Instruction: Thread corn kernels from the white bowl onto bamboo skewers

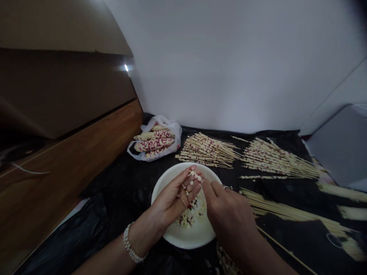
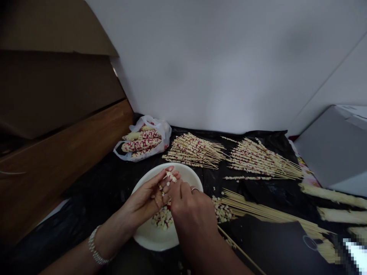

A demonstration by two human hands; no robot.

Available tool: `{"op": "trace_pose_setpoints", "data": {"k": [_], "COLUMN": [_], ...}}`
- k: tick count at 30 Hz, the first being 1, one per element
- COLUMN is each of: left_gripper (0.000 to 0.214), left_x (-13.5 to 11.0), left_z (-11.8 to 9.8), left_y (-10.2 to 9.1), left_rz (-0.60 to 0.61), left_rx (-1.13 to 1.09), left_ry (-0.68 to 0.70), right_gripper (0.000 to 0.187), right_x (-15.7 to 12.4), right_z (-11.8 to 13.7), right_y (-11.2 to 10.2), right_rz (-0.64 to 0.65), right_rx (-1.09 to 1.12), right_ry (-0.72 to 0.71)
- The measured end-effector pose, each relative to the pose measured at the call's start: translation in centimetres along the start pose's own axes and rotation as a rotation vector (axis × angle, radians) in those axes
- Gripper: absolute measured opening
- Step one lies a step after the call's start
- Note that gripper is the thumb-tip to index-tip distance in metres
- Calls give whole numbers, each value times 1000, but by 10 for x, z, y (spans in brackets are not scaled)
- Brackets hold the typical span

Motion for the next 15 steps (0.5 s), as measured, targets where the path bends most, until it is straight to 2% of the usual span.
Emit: {"op": "trace_pose_setpoints", "data": {"k": [4, 9, 12, 15], "left_gripper": [18, 12, 15, 19], "left_x": [3, 7, 7, 8], "left_z": [-7, -37, -56, -62], "left_y": [2, -15, -20, -23], "left_rz": [67, -62, -83, -99], "left_rx": [48, -17, -81, -108], "left_ry": [79, 158, 188, 188], "right_gripper": [23, 20, 20, 19], "right_x": [-1, -3, -5, -7], "right_z": [-2, -18, -30, -35], "right_y": [9, 11, 7, 1], "right_rz": [69, 215, 296, 324], "right_rx": [33, 74, 161, 258], "right_ry": [10, 70, 118, 137]}}
Point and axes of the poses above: each hand's wrist, its own x-axis towards the middle knuckle, its own y-axis out of the palm, z = x × y, the point moved 8 cm from there along x, towards the middle knuckle, and after that the axes turned 2 degrees about x, right-handed, at the moved point
